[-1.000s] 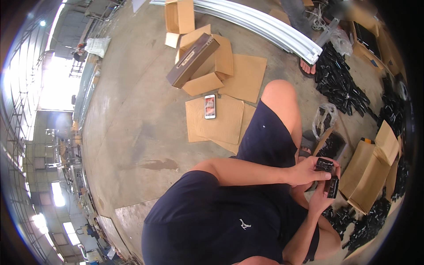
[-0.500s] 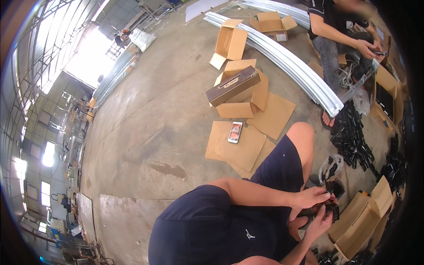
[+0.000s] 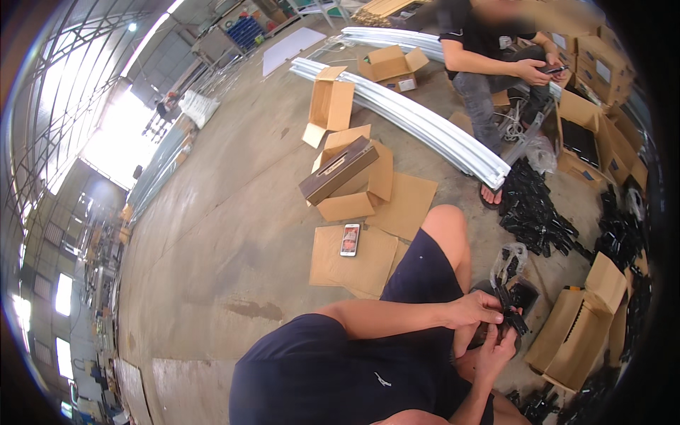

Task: The person assembles black plastic components by hand, inserting small pieces into a larger housing and placing completed units into a cardboard box.

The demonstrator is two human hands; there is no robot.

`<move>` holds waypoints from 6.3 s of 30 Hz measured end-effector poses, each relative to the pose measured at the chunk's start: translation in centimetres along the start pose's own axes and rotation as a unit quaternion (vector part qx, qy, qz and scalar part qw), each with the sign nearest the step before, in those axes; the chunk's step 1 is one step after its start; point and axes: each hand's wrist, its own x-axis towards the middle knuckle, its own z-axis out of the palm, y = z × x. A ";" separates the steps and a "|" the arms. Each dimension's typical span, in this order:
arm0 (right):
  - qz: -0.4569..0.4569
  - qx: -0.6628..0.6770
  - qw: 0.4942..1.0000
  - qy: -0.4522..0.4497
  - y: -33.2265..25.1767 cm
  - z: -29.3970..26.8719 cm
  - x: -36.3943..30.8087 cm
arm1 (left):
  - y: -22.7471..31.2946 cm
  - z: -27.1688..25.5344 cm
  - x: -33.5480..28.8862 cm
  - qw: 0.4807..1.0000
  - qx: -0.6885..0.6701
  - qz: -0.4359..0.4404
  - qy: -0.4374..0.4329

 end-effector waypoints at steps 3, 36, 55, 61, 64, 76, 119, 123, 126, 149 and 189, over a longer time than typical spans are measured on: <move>-0.001 -0.053 0.998 -0.016 -0.3 -0.6 -0.2 | 0.4 -0.2 0.3 0.996 0.064 -0.055 0.017; 0.132 0.286 0.949 -0.019 -3.4 -4.4 0.6 | 3.6 2.5 -0.4 0.914 0.406 0.026 -0.013; 0.103 0.194 0.975 0.030 -2.3 -4.9 1.1 | 4.6 3.8 0.3 0.876 0.481 0.012 -0.050; 0.085 0.145 0.985 0.023 -1.7 -5.2 0.8 | 5.0 4.4 0.0 0.877 0.476 0.011 -0.067; 0.066 0.150 0.985 0.044 -1.2 -4.8 0.8 | 4.2 3.9 0.1 0.936 0.349 0.007 -0.043; 0.048 0.148 0.985 0.075 -2.4 -4.7 0.9 | 2.5 3.7 -0.3 0.921 0.388 0.012 0.016; 0.064 0.118 0.991 0.028 -1.0 -5.5 1.9 | 0.1 1.9 0.6 0.935 0.345 0.062 0.057; 0.059 0.119 0.991 0.018 -0.4 -5.4 2.3 | 0.3 1.4 1.2 0.941 0.329 0.000 0.078; 0.078 0.251 0.963 0.069 0.3 -5.3 2.9 | -0.2 0.2 2.7 0.964 0.245 0.030 0.096; 0.091 -0.472 0.862 -0.158 26.8 5.7 14.2 | 4.6 -6.6 19.7 0.880 0.413 0.139 0.191; -0.182 -0.307 0.931 0.073 -3.2 -6.3 18.1 | 4.0 -4.9 17.8 0.683 0.641 0.344 0.071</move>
